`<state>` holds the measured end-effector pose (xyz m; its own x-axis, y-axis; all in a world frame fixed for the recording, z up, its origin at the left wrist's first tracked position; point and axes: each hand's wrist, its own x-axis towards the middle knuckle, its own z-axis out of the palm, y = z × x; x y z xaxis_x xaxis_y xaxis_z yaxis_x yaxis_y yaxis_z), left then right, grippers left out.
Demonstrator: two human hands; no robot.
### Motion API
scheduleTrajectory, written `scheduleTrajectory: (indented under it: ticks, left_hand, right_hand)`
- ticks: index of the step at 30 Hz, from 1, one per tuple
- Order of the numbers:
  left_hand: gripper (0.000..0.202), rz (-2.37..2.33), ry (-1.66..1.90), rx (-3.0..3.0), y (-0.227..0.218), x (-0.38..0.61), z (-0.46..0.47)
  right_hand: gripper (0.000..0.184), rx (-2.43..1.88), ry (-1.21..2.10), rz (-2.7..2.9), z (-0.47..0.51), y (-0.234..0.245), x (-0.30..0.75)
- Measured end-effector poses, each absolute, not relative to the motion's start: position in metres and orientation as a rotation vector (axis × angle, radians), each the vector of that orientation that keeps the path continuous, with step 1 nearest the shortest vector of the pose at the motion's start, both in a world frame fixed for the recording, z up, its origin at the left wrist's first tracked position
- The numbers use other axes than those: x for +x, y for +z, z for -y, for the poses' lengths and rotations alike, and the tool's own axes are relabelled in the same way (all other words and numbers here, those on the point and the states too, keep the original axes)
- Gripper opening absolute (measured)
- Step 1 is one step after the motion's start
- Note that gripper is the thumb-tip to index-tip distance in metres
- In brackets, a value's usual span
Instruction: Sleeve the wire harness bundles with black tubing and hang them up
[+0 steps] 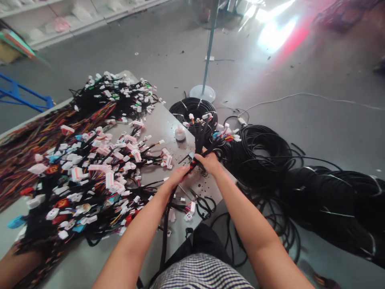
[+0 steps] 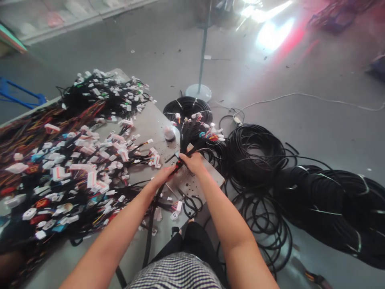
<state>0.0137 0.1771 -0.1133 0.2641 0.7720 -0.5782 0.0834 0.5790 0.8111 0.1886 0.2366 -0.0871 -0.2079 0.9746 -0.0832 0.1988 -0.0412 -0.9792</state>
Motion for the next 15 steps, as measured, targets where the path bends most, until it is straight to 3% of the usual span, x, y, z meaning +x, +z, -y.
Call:
scheduleTrajectory:
  ticks: [5,11,15]
  left_hand:
    - [0.059,-1.299,0.562,0.856,-0.110,0.010,-0.170]
    - [0.059,-1.397,0.638,0.781,-0.104,0.029,-0.175]
    - [0.061,-1.404,0.677,0.778,-0.115,0.021,-0.161]
  right_hand:
    - [0.028,-1.483,1.018,1.594,-0.221,-0.095,0.180]
    - [0.046,-1.705,0.534,1.641,-0.159,-0.101,0.205]
    - [0.023,-1.708,0.535,1.895,-0.071,-0.124,0.224]
